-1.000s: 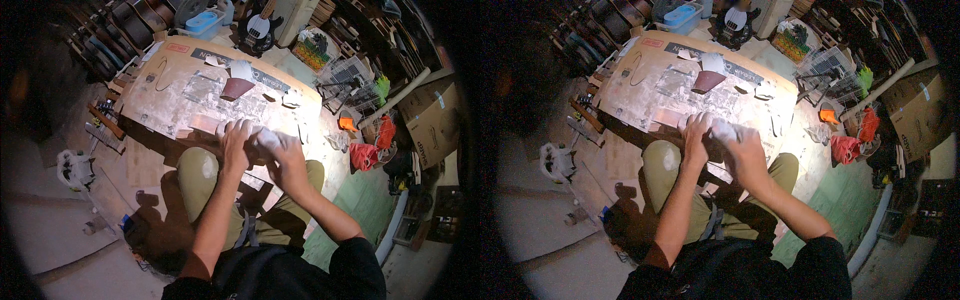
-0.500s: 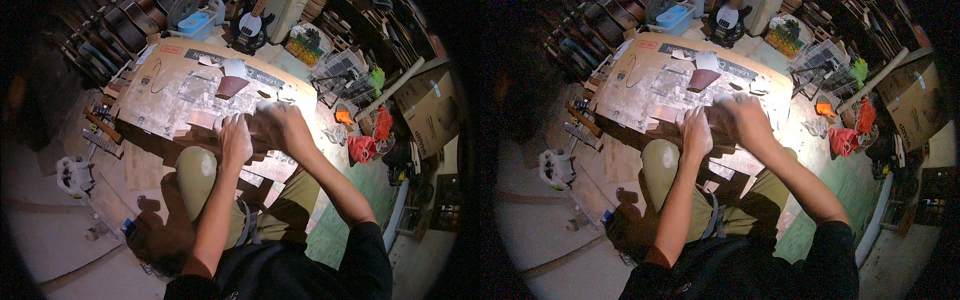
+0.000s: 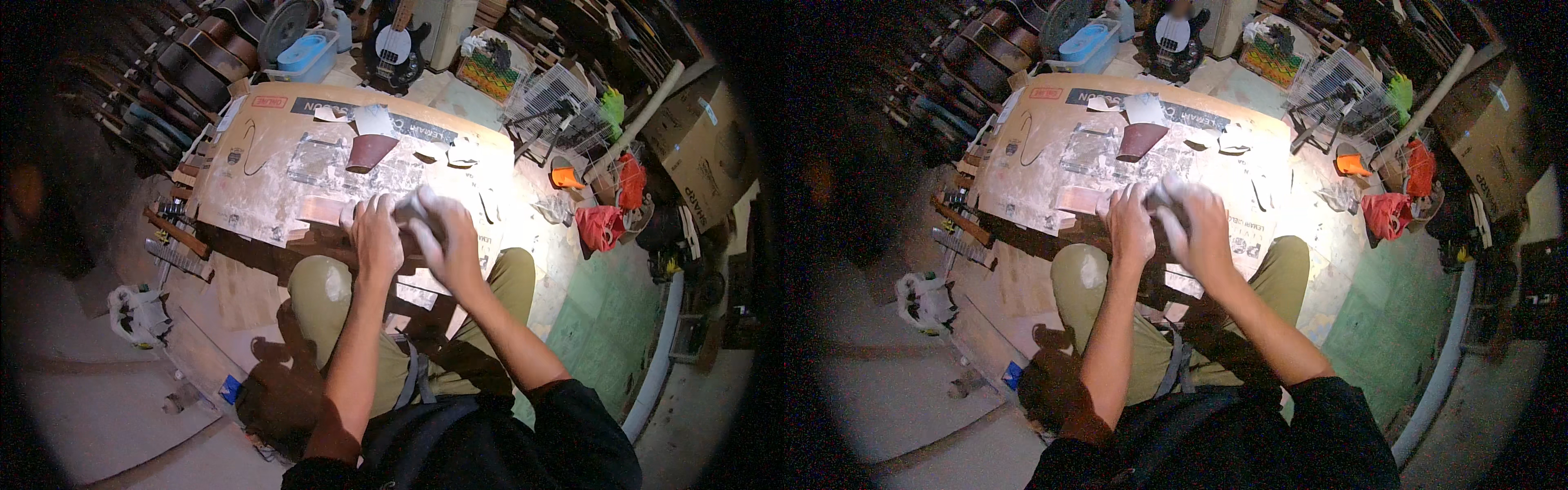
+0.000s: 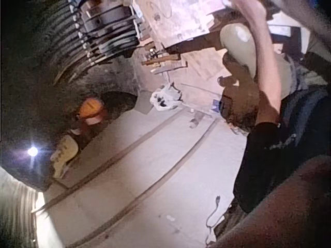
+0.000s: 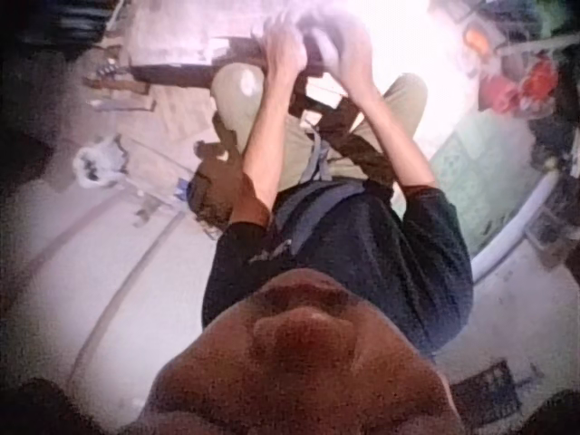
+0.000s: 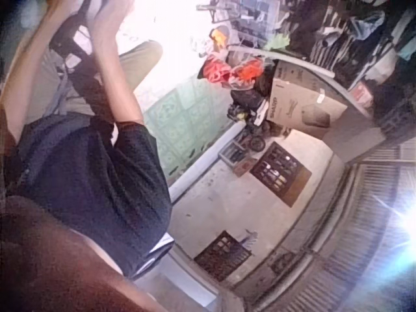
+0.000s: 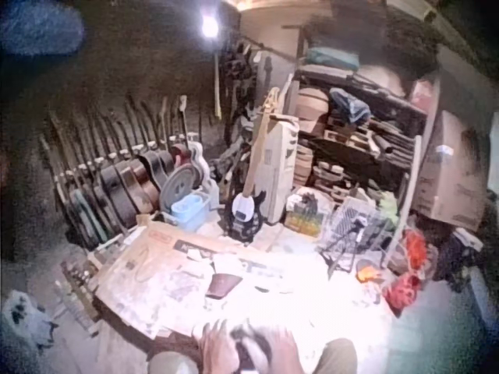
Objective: The person sands the surface and edges of a wooden guitar body by hand using a piece of sandpaper.
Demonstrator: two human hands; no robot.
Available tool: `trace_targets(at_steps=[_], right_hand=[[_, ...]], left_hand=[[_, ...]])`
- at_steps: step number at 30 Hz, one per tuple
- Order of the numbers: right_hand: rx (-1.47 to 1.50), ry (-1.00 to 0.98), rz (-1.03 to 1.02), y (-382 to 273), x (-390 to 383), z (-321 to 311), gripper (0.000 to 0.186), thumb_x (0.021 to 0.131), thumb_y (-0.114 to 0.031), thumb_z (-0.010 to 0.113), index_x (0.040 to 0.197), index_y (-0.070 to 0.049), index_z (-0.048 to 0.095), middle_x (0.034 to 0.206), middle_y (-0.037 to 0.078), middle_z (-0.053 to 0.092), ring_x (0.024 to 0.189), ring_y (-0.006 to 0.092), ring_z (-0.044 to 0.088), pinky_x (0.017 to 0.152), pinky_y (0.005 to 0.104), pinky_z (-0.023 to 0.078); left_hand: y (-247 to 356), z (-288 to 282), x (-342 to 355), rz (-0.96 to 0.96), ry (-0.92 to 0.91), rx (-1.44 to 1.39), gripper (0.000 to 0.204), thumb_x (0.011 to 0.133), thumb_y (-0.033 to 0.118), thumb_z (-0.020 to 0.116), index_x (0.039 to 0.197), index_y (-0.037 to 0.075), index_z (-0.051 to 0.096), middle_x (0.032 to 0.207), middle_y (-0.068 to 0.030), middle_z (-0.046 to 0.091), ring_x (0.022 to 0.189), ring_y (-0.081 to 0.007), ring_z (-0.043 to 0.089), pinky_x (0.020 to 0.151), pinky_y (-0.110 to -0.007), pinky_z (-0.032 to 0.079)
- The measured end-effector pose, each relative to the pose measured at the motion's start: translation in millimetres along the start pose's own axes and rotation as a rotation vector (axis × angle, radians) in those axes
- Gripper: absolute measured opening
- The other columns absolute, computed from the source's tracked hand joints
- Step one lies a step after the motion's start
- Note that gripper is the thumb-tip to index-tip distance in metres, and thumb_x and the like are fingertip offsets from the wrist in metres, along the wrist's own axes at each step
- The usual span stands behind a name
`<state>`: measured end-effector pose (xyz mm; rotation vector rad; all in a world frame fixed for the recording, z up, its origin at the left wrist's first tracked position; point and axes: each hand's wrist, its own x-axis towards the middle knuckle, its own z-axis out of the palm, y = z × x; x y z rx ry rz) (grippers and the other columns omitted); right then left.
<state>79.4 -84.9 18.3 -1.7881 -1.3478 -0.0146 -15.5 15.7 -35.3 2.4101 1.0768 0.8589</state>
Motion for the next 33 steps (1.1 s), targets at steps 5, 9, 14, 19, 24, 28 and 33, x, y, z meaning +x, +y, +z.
trace_targets(at_steps=[5,9,14,19,24,28,33], right_hand=[[0.0,0.06,-0.031,-10,-22,3,0.039,0.086,-0.011,0.071,0.124,-0.005,0.063,0.108,0.019,0.064,0.101,0.0383,0.059,0.091,0.0451,0.046],[0.172,0.043,0.259,8,8,3,0.038,0.085,-0.011,0.072,0.121,-0.004,0.063,0.11,0.02,0.063,0.103,0.0398,0.058,0.09,0.0483,0.046],[-0.001,0.11,0.008,-6,-23,9,0.036,0.087,-0.012,0.07,0.121,-0.005,0.064,0.11,0.018,0.064,0.104,0.0369,0.058,0.09,0.0476,0.046],[0.467,0.017,0.291,48,39,-4,0.039,0.089,-0.016,0.07,0.124,-0.001,0.061,0.115,0.018,0.068,0.106,0.0288,0.067,0.092,0.0371,0.051],[0.144,0.085,-0.027,23,2,8,0.045,0.085,-0.014,0.073,0.129,-0.009,0.062,0.108,0.018,0.064,0.098,0.0371,0.061,0.09,0.0436,0.048],[0.022,0.008,-0.027,15,-5,-3,0.043,0.086,-0.018,0.073,0.127,-0.01,0.063,0.109,0.018,0.063,0.104,0.0372,0.057,0.094,0.0425,0.045],[-0.023,-0.12,-0.022,0,-8,-13,0.043,0.082,-0.015,0.071,0.125,-0.016,0.063,0.11,0.019,0.06,0.102,0.0406,0.056,0.089,0.0466,0.047]], left_hand=[[-3,-3,-4,-0.058,-0.08,-0.095,0.04,0.084,-0.001,0.054,0.123,-0.002,0.058,0.116,-0.0209,0.064,0.113,-0.0431,0.055,0.099,-0.053,0.042],[11,0,7,-0.138,-0.203,-0.068,0.045,0.079,-0.002,0.057,0.124,-0.002,0.058,0.118,-0.0212,0.064,0.117,-0.0435,0.054,0.103,-0.052,0.041],[-14,12,-1,0.049,0.054,0.028,0.032,0.082,0.005,0.06,0.114,0.004,0.062,0.11,-0.017,0.066,0.109,-0.0401,0.057,0.097,-0.055,0.04],[7,5,6,-0.072,-0.106,-0.011,0.042,0.072,0.016,0.071,0.112,0.004,0.063,0.108,-0.0162,0.066,0.11,-0.0406,0.057,0.096,-0.054,0.041],[-9,10,7,-0.099,-0.097,-0.045,0.036,0.077,0.009,0.064,0.113,0.003,0.063,0.108,-0.0184,0.066,0.11,-0.0415,0.056,0.097,-0.054,0.041],[-7,12,0,-0.054,-0.086,0.019,0.037,0.08,0.004,0.059,0.117,0.003,0.061,0.114,-0.0186,0.064,0.114,-0.0396,0.054,0.098,-0.053,0.04],[-17,7,2,-0.159,-0.197,0.025,0.047,0.081,0.005,0.059,0.128,0.005,0.059,0.125,-0.0195,0.063,0.118,-0.0405,0.054,0.103,-0.05,0.039]])
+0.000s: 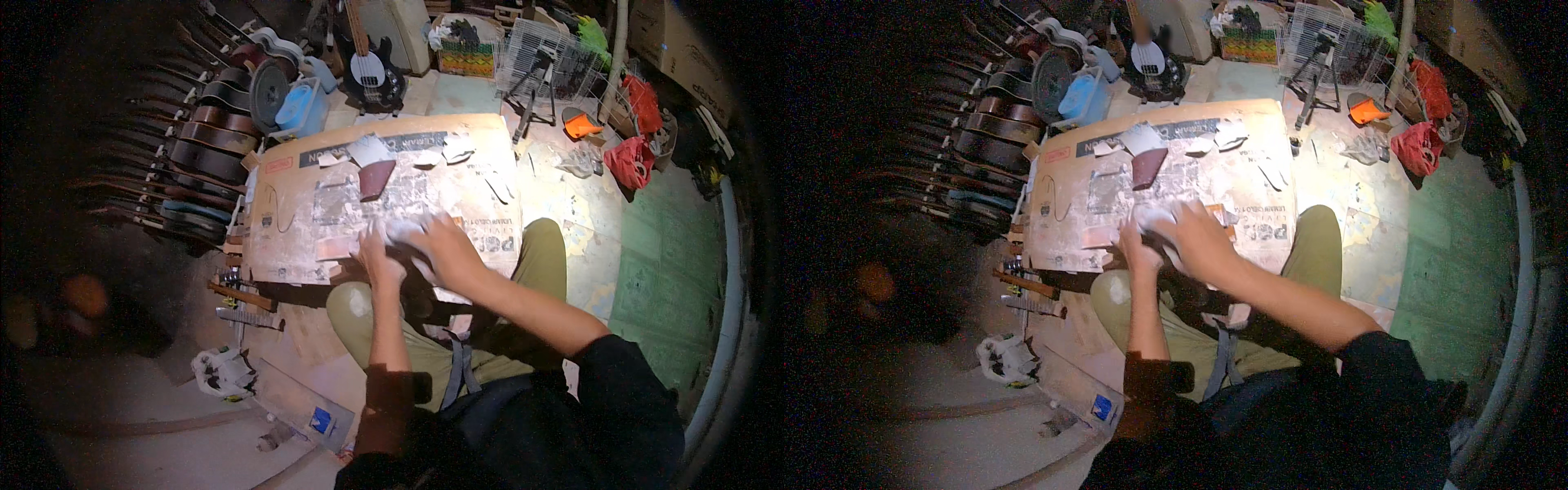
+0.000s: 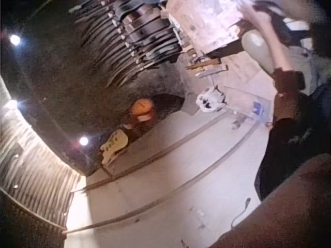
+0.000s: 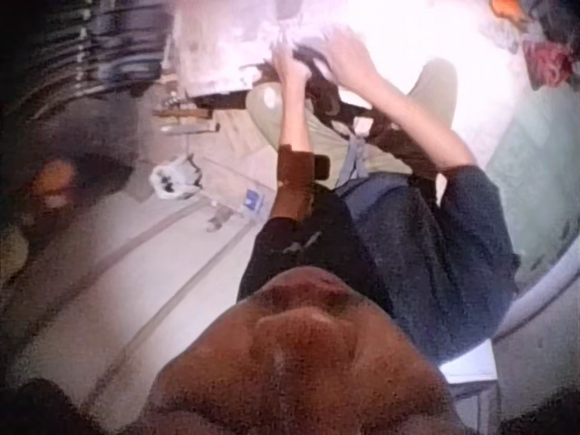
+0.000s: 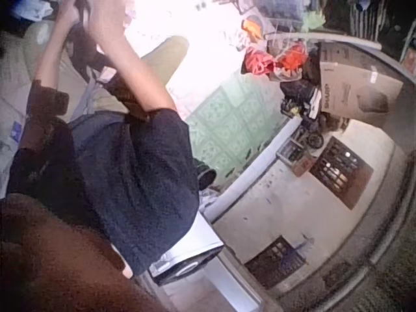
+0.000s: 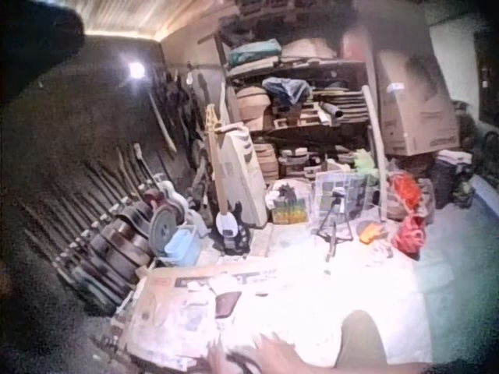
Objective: The person sands the surface and edges of a wooden guitar body by hand using a piece of sandpaper.
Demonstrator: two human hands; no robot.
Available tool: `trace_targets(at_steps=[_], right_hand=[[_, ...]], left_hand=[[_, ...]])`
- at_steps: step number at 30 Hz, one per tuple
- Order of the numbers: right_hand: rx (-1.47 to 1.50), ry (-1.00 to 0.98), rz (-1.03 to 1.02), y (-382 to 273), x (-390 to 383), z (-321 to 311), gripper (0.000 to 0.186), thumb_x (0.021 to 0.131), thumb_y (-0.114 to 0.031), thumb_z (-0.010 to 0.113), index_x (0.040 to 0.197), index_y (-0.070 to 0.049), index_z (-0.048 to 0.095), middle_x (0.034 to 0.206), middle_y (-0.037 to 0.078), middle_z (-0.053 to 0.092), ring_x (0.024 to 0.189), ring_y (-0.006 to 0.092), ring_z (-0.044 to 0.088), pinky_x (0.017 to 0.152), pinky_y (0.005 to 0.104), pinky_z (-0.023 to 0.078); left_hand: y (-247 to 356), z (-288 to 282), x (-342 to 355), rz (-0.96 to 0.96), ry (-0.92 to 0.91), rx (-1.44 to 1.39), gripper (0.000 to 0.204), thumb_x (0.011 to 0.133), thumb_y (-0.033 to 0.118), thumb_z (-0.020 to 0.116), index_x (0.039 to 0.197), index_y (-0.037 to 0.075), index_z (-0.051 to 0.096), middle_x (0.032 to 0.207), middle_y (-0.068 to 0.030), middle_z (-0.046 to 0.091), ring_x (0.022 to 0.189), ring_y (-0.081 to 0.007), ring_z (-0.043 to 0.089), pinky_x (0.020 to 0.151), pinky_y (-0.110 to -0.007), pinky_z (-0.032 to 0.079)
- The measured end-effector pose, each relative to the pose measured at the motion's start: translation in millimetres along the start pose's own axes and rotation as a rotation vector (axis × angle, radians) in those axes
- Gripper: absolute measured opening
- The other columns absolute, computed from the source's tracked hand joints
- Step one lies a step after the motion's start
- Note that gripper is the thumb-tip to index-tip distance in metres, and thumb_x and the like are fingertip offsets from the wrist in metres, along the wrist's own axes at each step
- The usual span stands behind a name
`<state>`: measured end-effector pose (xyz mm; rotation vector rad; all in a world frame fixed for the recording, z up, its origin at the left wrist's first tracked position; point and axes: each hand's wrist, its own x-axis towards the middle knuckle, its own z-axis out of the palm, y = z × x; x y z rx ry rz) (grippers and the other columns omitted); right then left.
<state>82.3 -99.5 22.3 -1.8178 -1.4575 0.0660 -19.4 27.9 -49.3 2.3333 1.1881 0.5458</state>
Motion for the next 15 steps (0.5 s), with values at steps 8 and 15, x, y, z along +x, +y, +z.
trace_targets(at_steps=[8,15], right_hand=[[-0.049,0.009,-0.039,-7,-5,-2,0.042,0.081,-0.009,0.068,0.122,-0.016,0.065,0.108,0.02,0.06,0.102,0.0411,0.055,0.083,0.0481,0.048],[-0.151,-0.1,0.057,-11,4,1,0.045,0.079,-0.006,0.066,0.123,-0.016,0.065,0.104,0.02,0.06,0.099,0.0395,0.056,0.08,0.0487,0.047]], left_hand=[[-4,13,-3,0.04,0.094,-0.066,0.043,0.083,0.007,0.059,0.126,0.0,0.06,0.119,-0.0207,0.064,0.116,-0.0407,0.054,0.101,-0.049,0.042],[-20,16,-5,-0.002,0.029,-0.028,0.051,0.08,0.005,0.059,0.131,0.006,0.057,0.123,-0.0191,0.061,0.119,-0.0403,0.052,0.108,-0.056,0.034]])
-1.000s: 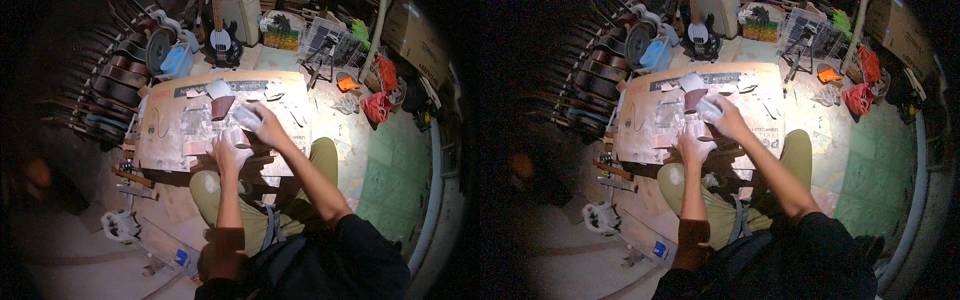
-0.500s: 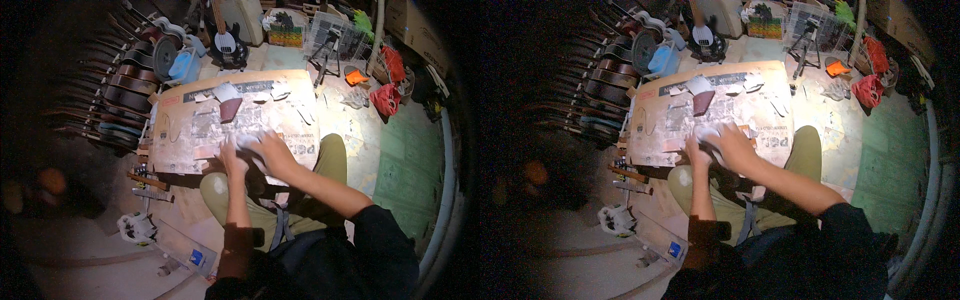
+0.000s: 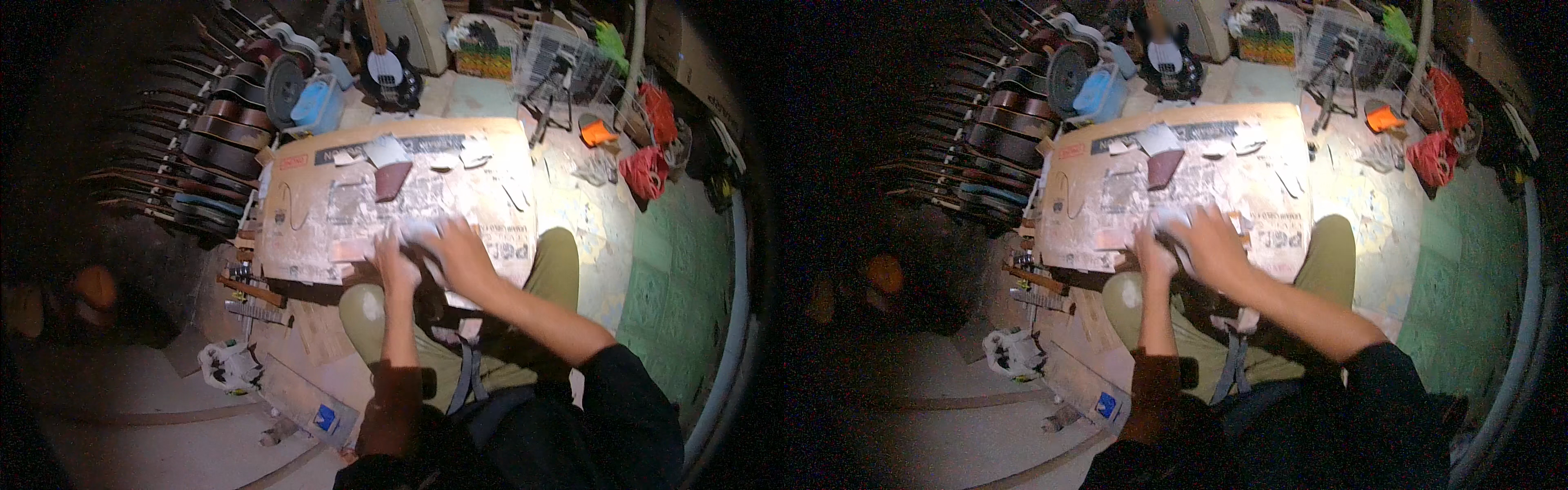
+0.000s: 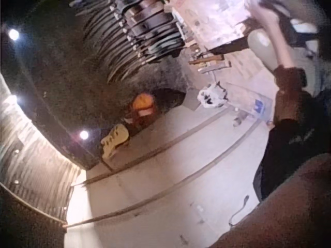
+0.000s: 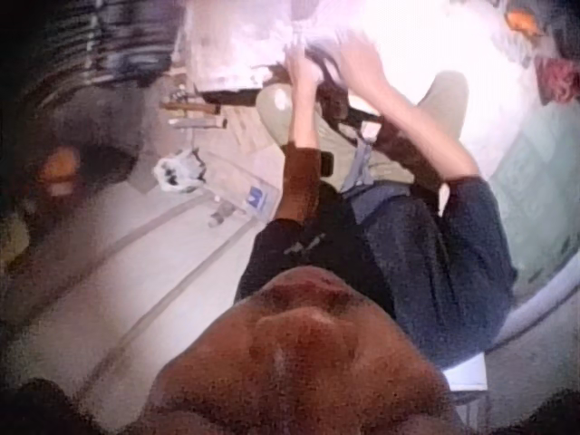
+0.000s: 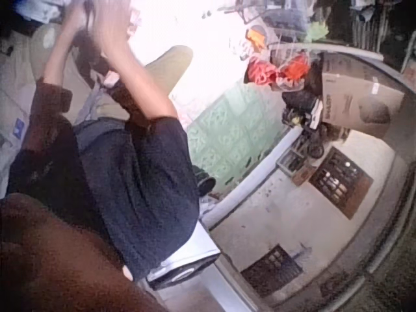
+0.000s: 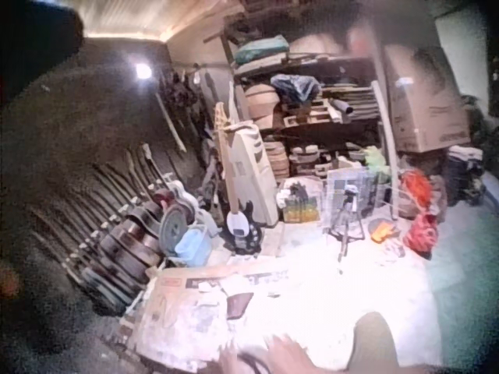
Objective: The person sands the surface and edges of a wooden guitar body by hand using a piece of sandpaper.
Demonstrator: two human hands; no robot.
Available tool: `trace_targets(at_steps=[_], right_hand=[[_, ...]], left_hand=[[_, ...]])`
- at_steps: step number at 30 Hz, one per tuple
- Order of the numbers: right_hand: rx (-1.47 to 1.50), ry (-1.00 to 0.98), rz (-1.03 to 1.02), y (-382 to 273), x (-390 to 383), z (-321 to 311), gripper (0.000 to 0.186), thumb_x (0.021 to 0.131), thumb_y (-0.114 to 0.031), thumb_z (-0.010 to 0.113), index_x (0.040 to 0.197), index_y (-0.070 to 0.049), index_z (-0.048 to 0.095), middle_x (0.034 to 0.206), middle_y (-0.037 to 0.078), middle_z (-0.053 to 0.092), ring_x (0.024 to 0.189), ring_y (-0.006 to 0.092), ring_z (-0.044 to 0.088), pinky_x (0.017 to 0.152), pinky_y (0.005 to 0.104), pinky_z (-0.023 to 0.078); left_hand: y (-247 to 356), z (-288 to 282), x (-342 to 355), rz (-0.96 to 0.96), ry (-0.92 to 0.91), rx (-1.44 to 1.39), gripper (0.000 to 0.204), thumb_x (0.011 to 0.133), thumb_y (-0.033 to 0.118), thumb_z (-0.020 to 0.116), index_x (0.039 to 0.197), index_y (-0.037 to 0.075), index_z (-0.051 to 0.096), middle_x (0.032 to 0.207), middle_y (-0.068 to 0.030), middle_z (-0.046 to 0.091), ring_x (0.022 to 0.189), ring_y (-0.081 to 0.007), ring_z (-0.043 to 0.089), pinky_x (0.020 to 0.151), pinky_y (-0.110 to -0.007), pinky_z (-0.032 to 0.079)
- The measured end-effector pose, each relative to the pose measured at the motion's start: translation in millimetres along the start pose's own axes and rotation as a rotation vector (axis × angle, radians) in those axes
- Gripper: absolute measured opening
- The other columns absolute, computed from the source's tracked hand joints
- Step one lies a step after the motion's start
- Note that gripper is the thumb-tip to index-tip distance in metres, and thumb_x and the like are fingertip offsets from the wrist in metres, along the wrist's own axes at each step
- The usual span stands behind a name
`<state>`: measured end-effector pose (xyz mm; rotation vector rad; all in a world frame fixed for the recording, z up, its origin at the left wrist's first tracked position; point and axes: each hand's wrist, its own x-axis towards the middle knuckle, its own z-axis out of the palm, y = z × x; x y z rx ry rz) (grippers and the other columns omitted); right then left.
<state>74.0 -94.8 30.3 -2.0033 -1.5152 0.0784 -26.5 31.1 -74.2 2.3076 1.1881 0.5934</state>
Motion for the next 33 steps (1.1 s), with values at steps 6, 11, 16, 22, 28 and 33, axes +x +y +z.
trace_targets(at_steps=[6,11,16,22,28,33], right_hand=[[0.357,0.116,0.054,68,64,9,0.034,0.09,-0.016,0.07,0.12,-0.001,0.063,0.106,0.022,0.068,0.092,0.0376,0.066,0.082,0.0444,0.051],[0.45,0.188,0.149,30,23,15,0.038,0.085,-0.013,0.071,0.122,-0.004,0.063,0.109,0.021,0.067,0.103,0.0399,0.062,0.092,0.0448,0.049],[0.257,0.281,-0.02,13,-1,18,0.036,0.086,-0.01,0.07,0.122,-0.004,0.063,0.109,0.019,0.063,0.103,0.0372,0.059,0.093,0.0442,0.046],[0.27,0.352,-0.05,9,-20,23,0.037,0.085,-0.011,0.07,0.121,-0.005,0.063,0.116,0.021,0.063,0.106,0.0396,0.058,0.093,0.0443,0.045],[0.546,0.175,0.283,77,53,14,0.037,0.086,-0.012,0.072,0.121,-0.004,0.061,0.113,0.021,0.067,0.103,0.0366,0.065,0.091,0.0407,0.05],[0.702,0.353,0.317,93,24,17,0.04,0.091,-0.014,0.07,0.126,0.0,0.056,0.121,0.018,0.066,0.112,0.0241,0.064,0.097,0.0357,0.049]], left_hand=[[24,2,4,0.058,-0.082,0.098,0.074,0.059,0.021,0.082,0.125,0.0,0.057,0.119,-0.0203,0.063,0.119,-0.0423,0.052,0.105,-0.055,0.039],[24,-14,12,-0.001,-0.098,0.026,0.068,0.066,0.013,0.076,0.13,0.0,0.056,0.123,-0.0219,0.062,0.12,-0.0424,0.051,0.105,-0.054,0.039],[13,0,4,0.129,0.063,-0.038,0.049,0.078,-0.002,0.058,0.128,-0.001,0.057,0.125,-0.0224,0.062,0.121,-0.0421,0.051,0.105,-0.049,0.04],[24,-9,3,0.226,0.101,-0.089,0.043,0.084,0.014,0.06,0.124,-0.001,0.06,0.113,-0.0233,0.065,0.114,-0.0441,0.054,0.104,-0.052,0.04],[54,-13,40,0.114,-0.115,-0.003,0.06,0.061,0.033,0.087,0.11,0.006,0.065,0.102,-0.0198,0.07,0.098,-0.0408,0.064,0.089,-0.05,0.049],[34,-29,20,0.166,-0.07,-0.145,0.064,0.068,0.041,0.083,0.112,0.0,0.062,0.111,-0.0212,0.066,0.106,-0.0415,0.059,0.095,-0.05,0.044]])
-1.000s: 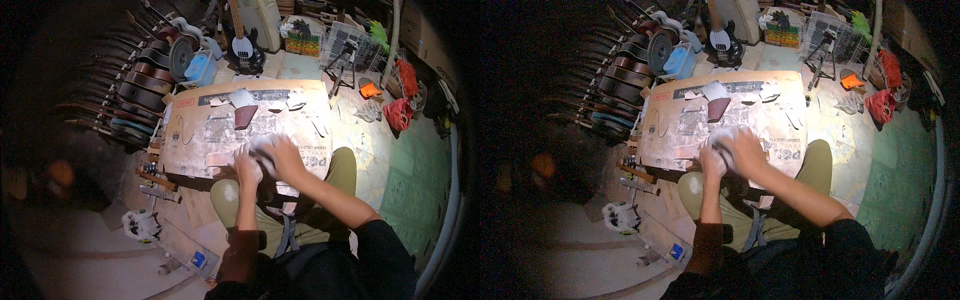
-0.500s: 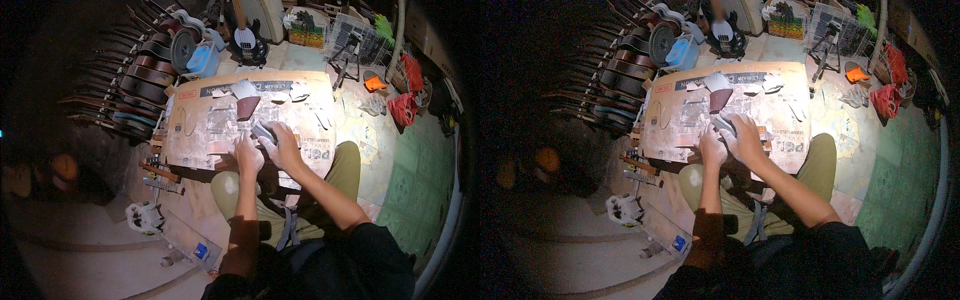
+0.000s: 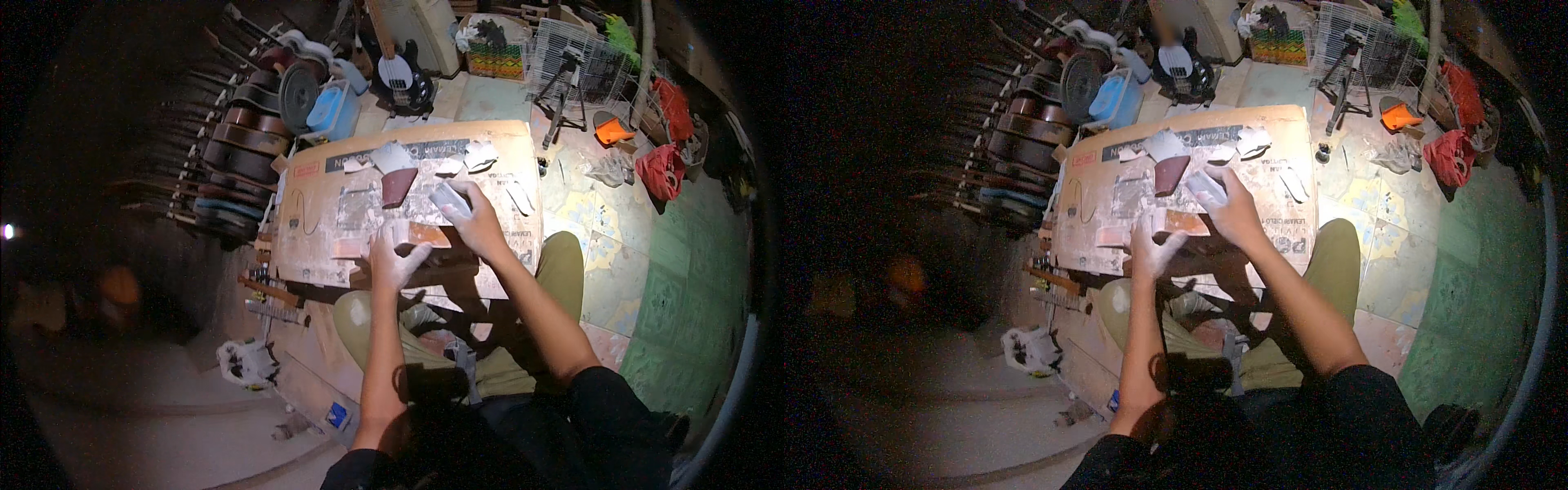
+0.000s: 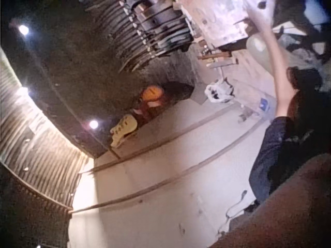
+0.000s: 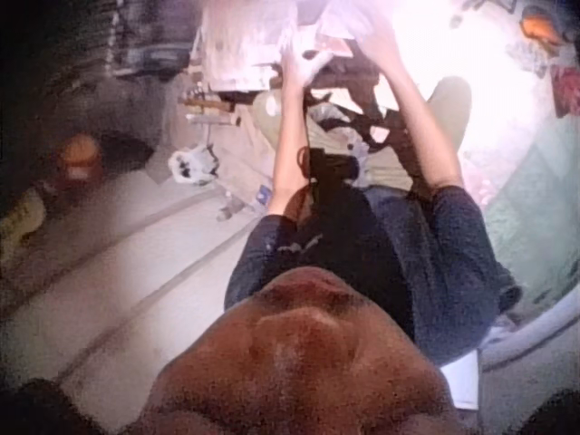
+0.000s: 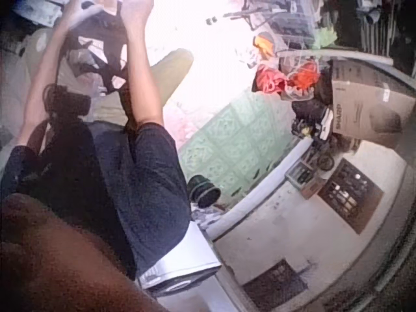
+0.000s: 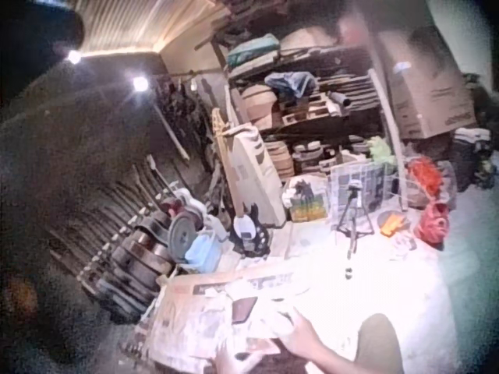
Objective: The person sands the surface and edges of a wooden guitar body by hand using a piece of sandpaper.
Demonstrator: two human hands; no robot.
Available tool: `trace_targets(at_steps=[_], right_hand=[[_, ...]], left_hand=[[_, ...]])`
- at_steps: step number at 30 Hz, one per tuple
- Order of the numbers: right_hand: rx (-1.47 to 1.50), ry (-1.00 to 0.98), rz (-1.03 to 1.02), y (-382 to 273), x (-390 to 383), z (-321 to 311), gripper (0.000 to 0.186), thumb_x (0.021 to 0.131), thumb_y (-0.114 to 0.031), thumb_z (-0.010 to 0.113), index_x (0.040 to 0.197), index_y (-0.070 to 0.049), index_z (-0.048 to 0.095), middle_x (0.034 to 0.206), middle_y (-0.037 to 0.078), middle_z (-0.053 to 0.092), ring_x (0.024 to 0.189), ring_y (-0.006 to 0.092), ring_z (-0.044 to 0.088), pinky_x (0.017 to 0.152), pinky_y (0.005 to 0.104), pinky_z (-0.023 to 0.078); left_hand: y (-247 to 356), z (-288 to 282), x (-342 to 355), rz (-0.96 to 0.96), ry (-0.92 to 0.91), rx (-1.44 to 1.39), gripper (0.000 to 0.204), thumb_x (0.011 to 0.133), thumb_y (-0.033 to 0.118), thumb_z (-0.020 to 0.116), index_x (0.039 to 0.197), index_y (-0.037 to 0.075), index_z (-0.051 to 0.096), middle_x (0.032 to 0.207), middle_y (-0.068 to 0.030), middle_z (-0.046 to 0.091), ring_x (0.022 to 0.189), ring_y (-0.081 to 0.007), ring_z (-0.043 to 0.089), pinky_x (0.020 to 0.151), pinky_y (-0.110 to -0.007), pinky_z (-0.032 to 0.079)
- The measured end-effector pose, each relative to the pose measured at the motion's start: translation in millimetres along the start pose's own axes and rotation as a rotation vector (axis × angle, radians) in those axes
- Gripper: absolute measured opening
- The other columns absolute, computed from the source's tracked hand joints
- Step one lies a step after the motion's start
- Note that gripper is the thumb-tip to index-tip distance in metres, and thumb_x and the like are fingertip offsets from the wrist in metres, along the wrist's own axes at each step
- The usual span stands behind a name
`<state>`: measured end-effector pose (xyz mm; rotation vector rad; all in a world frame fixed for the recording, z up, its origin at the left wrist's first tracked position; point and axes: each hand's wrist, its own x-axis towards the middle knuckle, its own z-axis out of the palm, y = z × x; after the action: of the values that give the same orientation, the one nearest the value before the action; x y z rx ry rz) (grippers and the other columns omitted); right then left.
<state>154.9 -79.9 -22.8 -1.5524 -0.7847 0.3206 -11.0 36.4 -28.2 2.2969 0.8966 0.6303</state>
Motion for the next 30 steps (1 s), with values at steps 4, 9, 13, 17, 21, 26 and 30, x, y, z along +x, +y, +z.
trace_targets(at_steps=[4,9,13,17,21,26,30], right_hand=[[0.151,0.069,0.165,-2,-39,-10,0.04,0.094,-0.015,0.069,0.128,0.001,0.055,0.124,0.018,0.064,0.113,0.0244,0.063,0.098,0.0355,0.048],[0.161,0.056,0.189,-7,-56,-4,0.042,0.096,-0.013,0.066,0.132,0.002,0.053,0.126,0.016,0.062,0.116,0.0214,0.06,0.102,0.0336,0.045],[0.138,0.101,0.143,-4,-60,-6,0.041,0.095,-0.016,0.068,0.13,0.002,0.054,0.123,0.019,0.066,0.112,0.0245,0.063,0.098,0.0356,0.048],[0.142,0.098,0.128,-5,-64,-8,0.042,0.095,-0.015,0.068,0.13,0.002,0.053,0.123,0.019,0.065,0.113,0.0255,0.063,0.1,0.036,0.047],[0.095,0.111,0.098,-8,-69,-10,0.042,0.095,-0.014,0.067,0.131,0.002,0.052,0.126,0.02,0.065,0.116,0.0264,0.062,0.102,0.0365,0.046],[0.109,0.096,0.117,-8,-68,-8,0.044,0.094,-0.015,0.068,0.131,0.004,0.053,0.13,0.021,0.063,0.12,0.0274,0.061,0.104,0.0373,0.045],[-0.018,0.038,0.089,-11,-65,-16,0.042,0.093,-0.014,0.069,0.13,0.002,0.055,0.126,0.02,0.064,0.116,0.0286,0.063,0.102,0.0381,0.046]], left_hand=[[-18,1,-1,0.035,-0.03,-0.153,0.04,0.089,0.031,0.064,0.114,-0.001,0.063,0.11,-0.0216,0.065,0.105,-0.0414,0.058,0.096,-0.049,0.042],[-38,4,-7,-0.126,-0.069,-0.401,0.025,0.098,0.016,0.052,0.103,-0.005,0.064,0.102,-0.0208,0.066,0.095,-0.0338,0.061,0.088,-0.042,0.046],[-32,5,-14,0.017,0.075,-0.207,0.025,0.099,0.016,0.051,0.099,-0.006,0.062,0.096,-0.0185,0.064,0.09,-0.03,0.059,0.085,-0.04,0.047],[-22,0,-19,-0.007,-0.021,-0.381,0.025,0.099,0.017,0.052,0.096,-0.005,0.062,0.091,-0.0175,0.062,0.088,-0.0309,0.058,0.086,-0.041,0.046],[-21,-11,-14,-0.021,-0.205,-0.258,0.025,0.097,0.02,0.057,0.099,-0.004,0.064,0.096,-0.0182,0.063,0.095,-0.0323,0.058,0.092,-0.04,0.044],[-27,-2,-27,-0.051,-0.088,-0.251,0.039,0.086,0.03,0.072,0.108,-0.001,0.064,0.109,-0.0168,0.064,0.105,-0.0341,0.057,0.097,-0.044,0.043],[17,-4,-34,0.091,0.034,0.034,0.061,0.069,0.037,0.086,0.114,0.002,0.063,0.114,-0.0181,0.063,0.109,-0.0375,0.057,0.098,-0.049,0.043]])
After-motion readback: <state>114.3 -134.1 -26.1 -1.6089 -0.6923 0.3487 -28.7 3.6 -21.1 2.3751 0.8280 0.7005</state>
